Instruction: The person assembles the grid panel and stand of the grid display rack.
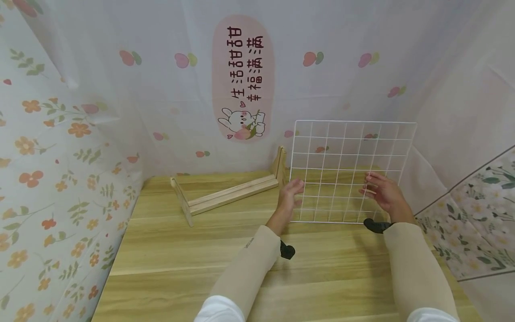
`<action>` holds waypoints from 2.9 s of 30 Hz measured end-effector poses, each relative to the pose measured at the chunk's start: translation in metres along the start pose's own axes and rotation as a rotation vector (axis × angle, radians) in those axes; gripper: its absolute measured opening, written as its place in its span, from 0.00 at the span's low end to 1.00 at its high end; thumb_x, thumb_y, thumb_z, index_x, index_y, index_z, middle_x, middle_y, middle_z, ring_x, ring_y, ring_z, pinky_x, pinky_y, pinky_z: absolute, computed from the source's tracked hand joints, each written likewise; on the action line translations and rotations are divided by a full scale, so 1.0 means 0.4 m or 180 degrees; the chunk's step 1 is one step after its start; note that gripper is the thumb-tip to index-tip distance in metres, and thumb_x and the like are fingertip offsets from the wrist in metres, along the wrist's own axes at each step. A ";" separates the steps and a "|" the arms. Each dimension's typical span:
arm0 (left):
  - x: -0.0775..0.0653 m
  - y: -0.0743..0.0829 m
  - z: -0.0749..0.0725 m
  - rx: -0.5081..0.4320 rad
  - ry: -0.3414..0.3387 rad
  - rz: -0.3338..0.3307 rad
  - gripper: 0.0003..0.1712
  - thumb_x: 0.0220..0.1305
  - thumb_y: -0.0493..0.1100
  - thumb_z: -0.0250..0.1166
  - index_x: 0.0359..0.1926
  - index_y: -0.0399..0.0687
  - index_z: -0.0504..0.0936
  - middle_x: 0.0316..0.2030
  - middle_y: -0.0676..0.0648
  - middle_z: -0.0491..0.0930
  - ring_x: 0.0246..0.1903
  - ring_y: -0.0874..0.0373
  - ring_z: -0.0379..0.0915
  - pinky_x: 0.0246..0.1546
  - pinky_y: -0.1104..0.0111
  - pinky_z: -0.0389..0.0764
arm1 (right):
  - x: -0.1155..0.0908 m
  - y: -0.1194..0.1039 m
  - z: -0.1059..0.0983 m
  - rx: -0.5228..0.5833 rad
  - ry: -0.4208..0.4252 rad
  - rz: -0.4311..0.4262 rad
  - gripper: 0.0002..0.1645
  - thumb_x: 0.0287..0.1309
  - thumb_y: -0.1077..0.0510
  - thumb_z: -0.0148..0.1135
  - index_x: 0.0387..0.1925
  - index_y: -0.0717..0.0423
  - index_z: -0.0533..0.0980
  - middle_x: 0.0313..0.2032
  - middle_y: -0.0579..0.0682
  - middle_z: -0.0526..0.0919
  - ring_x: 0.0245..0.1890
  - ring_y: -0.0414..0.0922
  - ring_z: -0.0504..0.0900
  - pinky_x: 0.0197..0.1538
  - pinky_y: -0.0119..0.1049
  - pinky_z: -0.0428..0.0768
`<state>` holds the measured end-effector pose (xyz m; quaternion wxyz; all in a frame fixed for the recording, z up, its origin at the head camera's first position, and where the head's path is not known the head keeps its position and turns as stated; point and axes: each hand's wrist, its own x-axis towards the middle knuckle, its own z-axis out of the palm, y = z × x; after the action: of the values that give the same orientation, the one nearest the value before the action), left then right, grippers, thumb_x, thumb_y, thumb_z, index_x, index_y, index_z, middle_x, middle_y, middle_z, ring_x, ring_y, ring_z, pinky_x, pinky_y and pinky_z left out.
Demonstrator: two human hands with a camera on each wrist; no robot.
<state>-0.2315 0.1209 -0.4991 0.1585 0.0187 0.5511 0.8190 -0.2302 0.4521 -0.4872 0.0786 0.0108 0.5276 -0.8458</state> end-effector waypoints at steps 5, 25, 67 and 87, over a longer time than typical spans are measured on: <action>0.002 0.011 0.000 0.0066 -0.0026 0.0095 0.32 0.65 0.54 0.57 0.65 0.42 0.70 0.58 0.44 0.77 0.61 0.42 0.67 0.63 0.40 0.63 | 0.002 0.000 0.004 0.0281 -0.0078 -0.0252 0.22 0.71 0.72 0.40 0.41 0.60 0.82 0.31 0.53 0.84 0.32 0.49 0.84 0.47 0.47 0.83; -0.003 0.041 -0.011 0.0182 -0.0006 0.0225 0.32 0.67 0.54 0.55 0.66 0.41 0.70 0.61 0.42 0.75 0.65 0.43 0.64 0.66 0.44 0.61 | 0.010 0.004 0.039 0.0564 -0.0170 -0.0570 0.22 0.69 0.75 0.37 0.40 0.69 0.81 0.34 0.57 0.85 0.34 0.52 0.86 0.48 0.47 0.83; -0.056 0.132 -0.073 0.0894 -0.0014 0.1062 0.27 0.66 0.47 0.58 0.65 0.49 0.72 0.57 0.42 0.76 0.58 0.52 0.70 0.62 0.54 0.67 | 0.038 -0.050 0.174 0.0471 0.0101 -0.0949 0.19 0.67 0.76 0.44 0.37 0.68 0.83 0.30 0.58 0.86 0.27 0.52 0.86 0.38 0.43 0.86; -0.167 0.259 -0.163 0.1483 -0.0006 0.1491 0.29 0.66 0.38 0.57 0.65 0.29 0.66 0.57 0.29 0.72 0.59 0.33 0.64 0.59 0.44 0.68 | 0.048 -0.051 0.243 0.0618 0.0178 -0.1033 0.15 0.64 0.76 0.48 0.39 0.71 0.82 0.30 0.59 0.87 0.27 0.53 0.86 0.39 0.46 0.85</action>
<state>-0.2063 0.0080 -0.4209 -0.0423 0.1814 0.7043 0.6851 -0.2458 0.3717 -0.4282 -0.0749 -0.0434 0.4402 -0.8937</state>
